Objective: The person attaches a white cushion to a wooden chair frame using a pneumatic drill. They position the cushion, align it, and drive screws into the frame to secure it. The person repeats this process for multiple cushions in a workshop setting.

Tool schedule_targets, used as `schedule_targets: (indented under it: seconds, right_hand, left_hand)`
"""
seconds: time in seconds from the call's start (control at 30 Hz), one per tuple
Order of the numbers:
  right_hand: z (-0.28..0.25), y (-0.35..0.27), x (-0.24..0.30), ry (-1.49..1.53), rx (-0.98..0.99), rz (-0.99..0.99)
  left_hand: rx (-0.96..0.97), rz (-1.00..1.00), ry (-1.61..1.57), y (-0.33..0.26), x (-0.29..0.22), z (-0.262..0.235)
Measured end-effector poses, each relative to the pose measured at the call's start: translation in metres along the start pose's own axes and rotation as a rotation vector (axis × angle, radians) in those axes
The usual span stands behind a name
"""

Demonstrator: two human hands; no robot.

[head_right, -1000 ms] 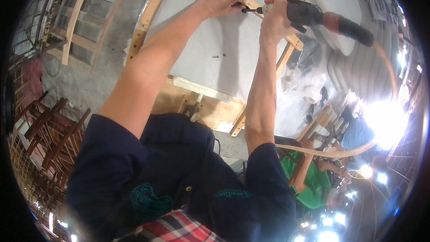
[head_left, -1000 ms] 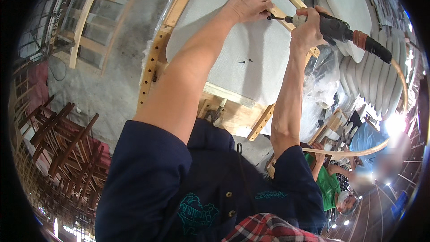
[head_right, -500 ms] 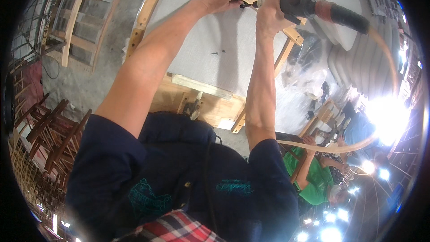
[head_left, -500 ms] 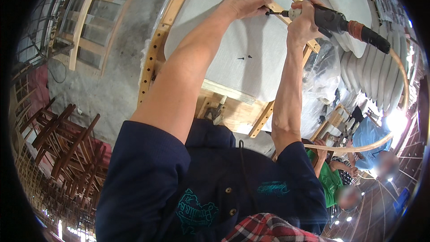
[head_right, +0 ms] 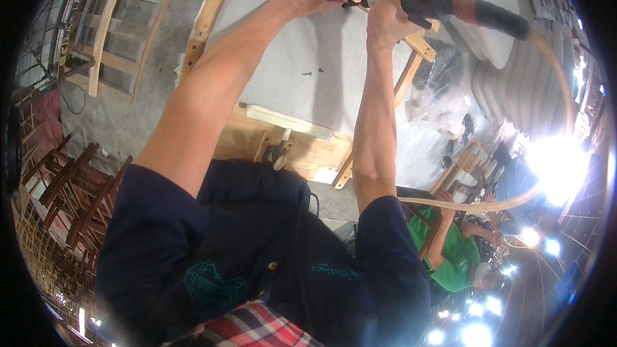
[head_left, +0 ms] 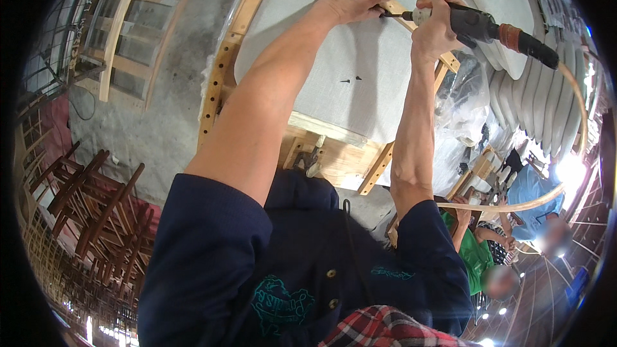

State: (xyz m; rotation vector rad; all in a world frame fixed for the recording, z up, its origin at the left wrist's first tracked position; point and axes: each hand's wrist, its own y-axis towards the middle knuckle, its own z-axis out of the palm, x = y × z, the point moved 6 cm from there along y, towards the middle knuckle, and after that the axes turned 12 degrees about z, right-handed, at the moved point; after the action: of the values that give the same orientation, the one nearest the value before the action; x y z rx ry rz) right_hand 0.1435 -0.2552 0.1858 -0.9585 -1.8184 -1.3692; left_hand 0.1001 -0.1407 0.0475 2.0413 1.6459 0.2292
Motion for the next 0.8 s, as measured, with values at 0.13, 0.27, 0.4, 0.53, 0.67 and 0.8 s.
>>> schedule_targets:
  seconds: [0.13, 0.27, 0.4, 0.53, 0.67, 0.8]
  right_hand:
    - [0.004, -0.002, 0.003, 0.081, -0.005, 0.071]
    - [0.003, -0.001, -0.002, -0.003, 0.033, 0.026]
    - [0.001, -0.002, 0.000, 0.127, 0.009, 0.178]
    - [-0.001, 0.000, -0.008, 0.084, -0.017, 0.111]
    - [0.001, -0.001, -0.008, 0.094, -0.008, 0.070]
    - [0.001, -0.002, 0.004, -0.002, -0.019, 0.085]
  left_hand:
    - [0.035, 0.022, -0.037, 0.000, 0.001, 0.000]
    - [0.020, 0.019, 0.004, 0.001, 0.001, 0.001]
    - [0.033, -0.008, 0.023, 0.001, 0.000, 0.004]
    - [0.020, 0.009, -0.012, 0.003, 0.000, 0.001]
    - [0.042, -0.001, 0.021, -0.001, 0.002, 0.001]
    - [0.036, -0.001, 0.036, 0.001, 0.000, 0.006]
